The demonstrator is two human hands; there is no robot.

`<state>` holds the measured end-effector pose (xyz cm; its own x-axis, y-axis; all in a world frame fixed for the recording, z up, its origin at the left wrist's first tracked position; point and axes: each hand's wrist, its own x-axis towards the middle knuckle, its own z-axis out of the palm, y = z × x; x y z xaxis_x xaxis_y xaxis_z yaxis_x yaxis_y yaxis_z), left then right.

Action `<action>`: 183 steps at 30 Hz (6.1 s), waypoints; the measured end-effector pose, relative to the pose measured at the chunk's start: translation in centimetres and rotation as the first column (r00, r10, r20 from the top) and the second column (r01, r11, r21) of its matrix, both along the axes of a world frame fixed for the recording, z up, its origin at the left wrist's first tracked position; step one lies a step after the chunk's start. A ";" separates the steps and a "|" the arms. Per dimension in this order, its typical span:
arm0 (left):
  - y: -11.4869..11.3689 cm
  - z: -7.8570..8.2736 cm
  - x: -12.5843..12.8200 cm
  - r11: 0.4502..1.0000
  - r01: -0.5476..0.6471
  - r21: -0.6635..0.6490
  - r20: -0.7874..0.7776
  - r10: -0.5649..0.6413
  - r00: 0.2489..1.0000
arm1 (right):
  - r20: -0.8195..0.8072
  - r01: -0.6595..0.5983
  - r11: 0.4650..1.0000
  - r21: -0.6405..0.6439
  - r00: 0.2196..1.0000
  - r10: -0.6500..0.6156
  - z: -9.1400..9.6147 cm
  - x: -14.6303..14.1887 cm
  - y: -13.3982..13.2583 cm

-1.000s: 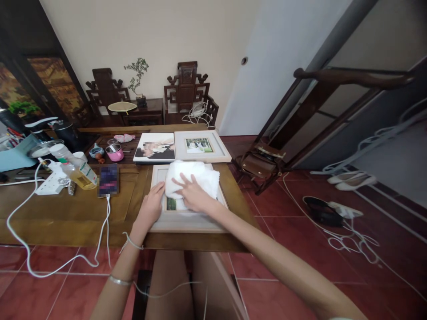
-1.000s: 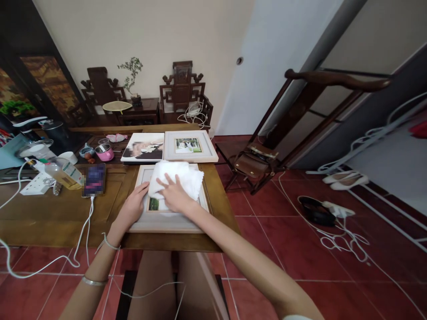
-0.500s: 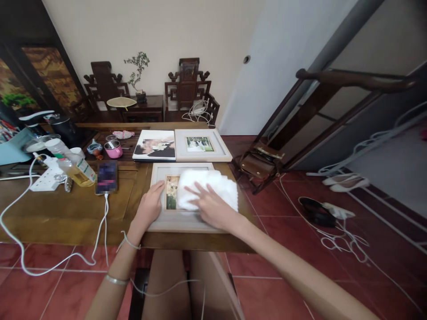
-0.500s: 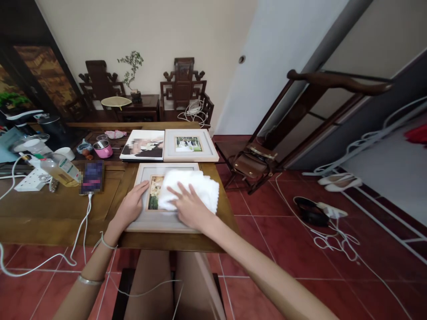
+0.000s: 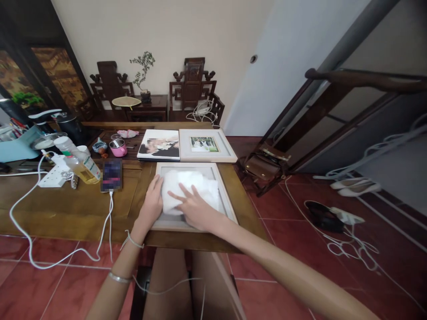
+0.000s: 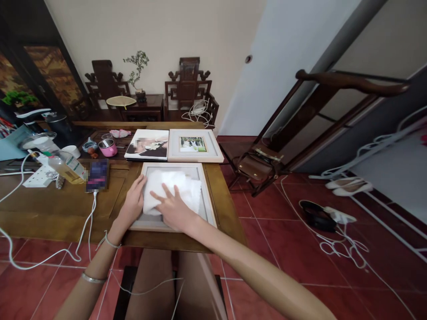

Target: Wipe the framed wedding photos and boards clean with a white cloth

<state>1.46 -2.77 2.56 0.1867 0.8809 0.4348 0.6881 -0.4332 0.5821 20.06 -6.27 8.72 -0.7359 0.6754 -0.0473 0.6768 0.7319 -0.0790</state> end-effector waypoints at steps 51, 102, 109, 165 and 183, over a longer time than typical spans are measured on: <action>0.7 -0.6 -0.3 0.993 0.107 -0.047 -0.088 -0.111 0.990 | -0.202 0.299 0.953 0.038 0.937 -0.286 -2.3 -0.1 -9.1; 1.3 -0.9 -0.7 0.984 0.170 -0.053 -0.176 -0.176 0.968 | -0.105 0.395 0.912 0.109 0.917 -0.385 -0.1 9.2 -2.3; 0.9 -0.4 -0.6 0.985 0.129 -0.114 -0.210 -0.151 0.966 | -0.182 0.513 0.826 0.232 0.857 -0.482 0.2 10.1 5.9; -1.0 1.9 0.0 0.991 0.129 -0.046 0.015 -0.129 0.992 | -0.395 0.242 0.938 0.249 0.909 -0.130 -3.8 -1.5 -9.4; -1.0 0.3 0.7 0.999 0.034 -0.004 -0.211 -0.034 0.977 | -0.344 0.276 0.892 0.357 0.927 -0.150 -5.7 4.9 -9.2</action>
<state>2.12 -3.73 2.86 0.3040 0.8728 0.3818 0.7802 -0.4580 0.4259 24.92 -15.44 3.00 -0.5077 0.7329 0.4529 0.8096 0.5856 -0.0400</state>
